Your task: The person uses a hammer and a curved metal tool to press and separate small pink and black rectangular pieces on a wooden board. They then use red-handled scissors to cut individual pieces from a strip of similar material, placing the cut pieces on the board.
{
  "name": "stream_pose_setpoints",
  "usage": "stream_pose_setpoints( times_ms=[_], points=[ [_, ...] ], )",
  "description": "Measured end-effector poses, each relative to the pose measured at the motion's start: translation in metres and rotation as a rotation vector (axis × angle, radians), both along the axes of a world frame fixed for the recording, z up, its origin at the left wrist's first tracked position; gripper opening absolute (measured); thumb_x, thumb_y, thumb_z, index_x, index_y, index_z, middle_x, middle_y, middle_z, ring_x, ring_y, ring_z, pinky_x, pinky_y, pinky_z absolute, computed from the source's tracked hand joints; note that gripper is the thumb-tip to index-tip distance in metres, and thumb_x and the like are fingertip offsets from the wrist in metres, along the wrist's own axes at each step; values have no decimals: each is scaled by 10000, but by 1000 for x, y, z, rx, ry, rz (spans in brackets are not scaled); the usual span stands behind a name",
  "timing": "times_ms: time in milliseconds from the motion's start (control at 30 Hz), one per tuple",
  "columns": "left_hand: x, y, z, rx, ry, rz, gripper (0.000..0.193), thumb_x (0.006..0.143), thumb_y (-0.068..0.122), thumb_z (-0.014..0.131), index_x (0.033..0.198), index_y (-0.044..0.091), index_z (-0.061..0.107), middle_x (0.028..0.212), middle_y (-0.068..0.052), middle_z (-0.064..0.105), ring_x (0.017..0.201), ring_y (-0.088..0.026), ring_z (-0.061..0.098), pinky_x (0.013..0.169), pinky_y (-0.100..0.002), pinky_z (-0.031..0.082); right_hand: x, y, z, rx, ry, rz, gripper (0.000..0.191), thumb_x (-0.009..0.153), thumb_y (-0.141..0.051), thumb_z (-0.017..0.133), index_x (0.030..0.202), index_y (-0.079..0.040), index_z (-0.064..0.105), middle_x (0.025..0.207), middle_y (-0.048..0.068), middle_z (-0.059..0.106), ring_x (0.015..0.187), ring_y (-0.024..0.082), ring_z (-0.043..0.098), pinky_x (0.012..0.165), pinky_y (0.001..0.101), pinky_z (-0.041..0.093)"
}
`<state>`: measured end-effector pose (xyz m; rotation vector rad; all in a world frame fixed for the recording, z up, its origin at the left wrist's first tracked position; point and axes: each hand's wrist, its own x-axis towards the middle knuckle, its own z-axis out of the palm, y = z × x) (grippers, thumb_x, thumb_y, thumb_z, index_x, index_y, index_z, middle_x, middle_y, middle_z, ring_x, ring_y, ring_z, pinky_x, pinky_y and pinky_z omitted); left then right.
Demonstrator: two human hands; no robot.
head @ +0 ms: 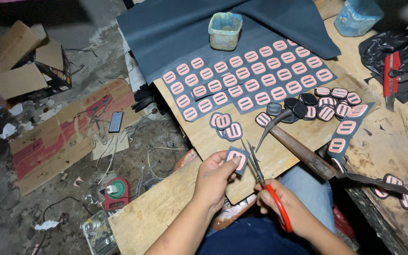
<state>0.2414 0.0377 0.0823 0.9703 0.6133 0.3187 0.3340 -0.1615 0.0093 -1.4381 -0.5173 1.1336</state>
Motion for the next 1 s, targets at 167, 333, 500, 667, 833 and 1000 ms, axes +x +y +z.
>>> stream_pose_setpoints(
  times_ms=[167,333,500,667,833,1000],
  points=[
    [-5,-10,11,1,-18,64,212,912,69,681,1107,-10,657,903,-55,744,705,-77,613,647,-223,478,-11,10,7,43,-45,-11,435,977,-331,554,1251,6,577,920,73,619,836,152,615,780,301,548],
    [-7,-18,18,-53,-24,83,234,912,39,663,1131,-31,620,962,-101,757,805,-112,684,740,-250,542,-13,12,9,80,-51,-28,431,983,-331,541,1246,8,584,917,80,619,816,163,611,769,299,536],
    [-7,-20,19,-59,-40,78,248,913,22,652,1150,-39,612,995,-119,756,850,-128,699,783,-257,552,-13,8,9,105,6,-42,413,988,-331,540,1218,8,593,859,63,588,737,150,584,714,296,525],
    [-6,-11,20,19,-40,28,291,888,-2,659,1166,-31,579,1000,-120,746,844,-130,696,754,-263,555,-4,0,11,76,46,-26,366,972,-304,585,1152,13,621,750,39,569,606,132,549,587,283,496],
    [-5,2,20,114,-48,-55,355,852,-26,663,1168,-6,501,1001,-132,735,846,-121,690,751,-245,561,8,-7,21,-45,31,32,340,937,-295,633,1131,-17,664,734,12,581,561,104,536,510,263,483],
    [-7,9,19,180,-6,-134,354,844,-26,682,1152,-21,508,988,-144,732,820,-135,684,726,-252,555,11,-11,33,-174,-22,39,340,901,-301,664,1124,-46,691,790,-21,644,546,71,524,469,238,428]
  ],
)
